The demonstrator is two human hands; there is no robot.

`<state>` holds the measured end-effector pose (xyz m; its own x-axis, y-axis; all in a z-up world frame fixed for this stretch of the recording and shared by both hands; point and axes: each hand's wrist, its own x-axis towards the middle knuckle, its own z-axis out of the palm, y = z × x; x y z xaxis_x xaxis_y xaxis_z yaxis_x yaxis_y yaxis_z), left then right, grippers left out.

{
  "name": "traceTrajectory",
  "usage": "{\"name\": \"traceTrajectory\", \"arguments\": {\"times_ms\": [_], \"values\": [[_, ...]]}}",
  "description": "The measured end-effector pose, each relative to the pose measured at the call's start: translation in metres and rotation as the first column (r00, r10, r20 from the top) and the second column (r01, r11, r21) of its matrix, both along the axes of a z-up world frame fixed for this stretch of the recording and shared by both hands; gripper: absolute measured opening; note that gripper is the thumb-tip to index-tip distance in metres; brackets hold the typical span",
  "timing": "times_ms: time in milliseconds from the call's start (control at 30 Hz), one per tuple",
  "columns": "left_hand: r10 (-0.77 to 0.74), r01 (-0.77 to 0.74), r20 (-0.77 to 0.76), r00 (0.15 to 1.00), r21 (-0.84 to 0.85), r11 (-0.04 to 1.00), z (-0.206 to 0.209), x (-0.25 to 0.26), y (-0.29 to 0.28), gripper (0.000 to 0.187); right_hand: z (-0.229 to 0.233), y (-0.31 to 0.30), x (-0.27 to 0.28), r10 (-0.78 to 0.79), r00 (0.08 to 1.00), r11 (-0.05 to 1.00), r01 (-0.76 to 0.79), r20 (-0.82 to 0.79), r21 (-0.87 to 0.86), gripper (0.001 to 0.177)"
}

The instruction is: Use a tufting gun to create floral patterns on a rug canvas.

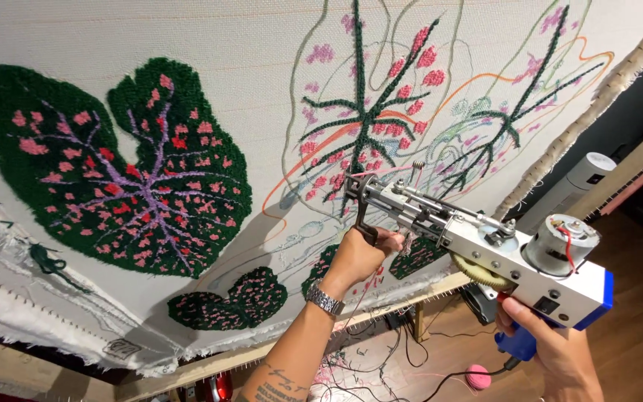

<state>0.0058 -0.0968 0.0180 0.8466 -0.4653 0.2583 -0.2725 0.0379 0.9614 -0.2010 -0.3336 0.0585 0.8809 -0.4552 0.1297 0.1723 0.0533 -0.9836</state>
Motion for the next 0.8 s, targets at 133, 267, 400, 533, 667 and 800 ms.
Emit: {"name": "traceTrajectory", "arguments": {"times_ms": [133,267,400,533,667,800], "values": [[0.071,-0.068,-0.033,0.997,0.085,0.994,0.023,0.005,-0.003,0.028,0.019,0.009,0.003,-0.002,0.999,0.999,0.003,0.036,-0.044,0.028],[0.112,-0.112,-0.002,0.994,-0.018,0.994,0.047,0.012,-0.006,0.035,0.032,0.014,0.011,0.004,0.999,0.997,0.0,0.049,-0.079,0.022],[0.123,-0.12,-0.07,0.99,0.05,0.991,0.058,0.017,-0.006,0.036,0.05,0.027,0.015,-0.013,0.998,0.999,0.016,0.061,-0.048,0.024],[0.062,-0.06,0.025,0.998,-0.083,0.995,0.047,0.03,-0.01,0.038,0.055,0.03,0.02,-0.04,0.998,0.999,0.041,0.039,-0.029,0.025],[0.092,-0.093,-0.059,0.994,-0.018,0.996,0.054,0.029,-0.009,0.04,0.05,0.025,0.025,-0.023,0.997,0.999,0.025,0.074,-0.034,0.025],[0.066,-0.075,-0.137,0.988,-0.055,0.996,0.053,0.032,-0.007,0.043,0.047,0.022,0.029,0.017,0.996,1.0,-0.015,0.082,-0.027,0.025]]}}
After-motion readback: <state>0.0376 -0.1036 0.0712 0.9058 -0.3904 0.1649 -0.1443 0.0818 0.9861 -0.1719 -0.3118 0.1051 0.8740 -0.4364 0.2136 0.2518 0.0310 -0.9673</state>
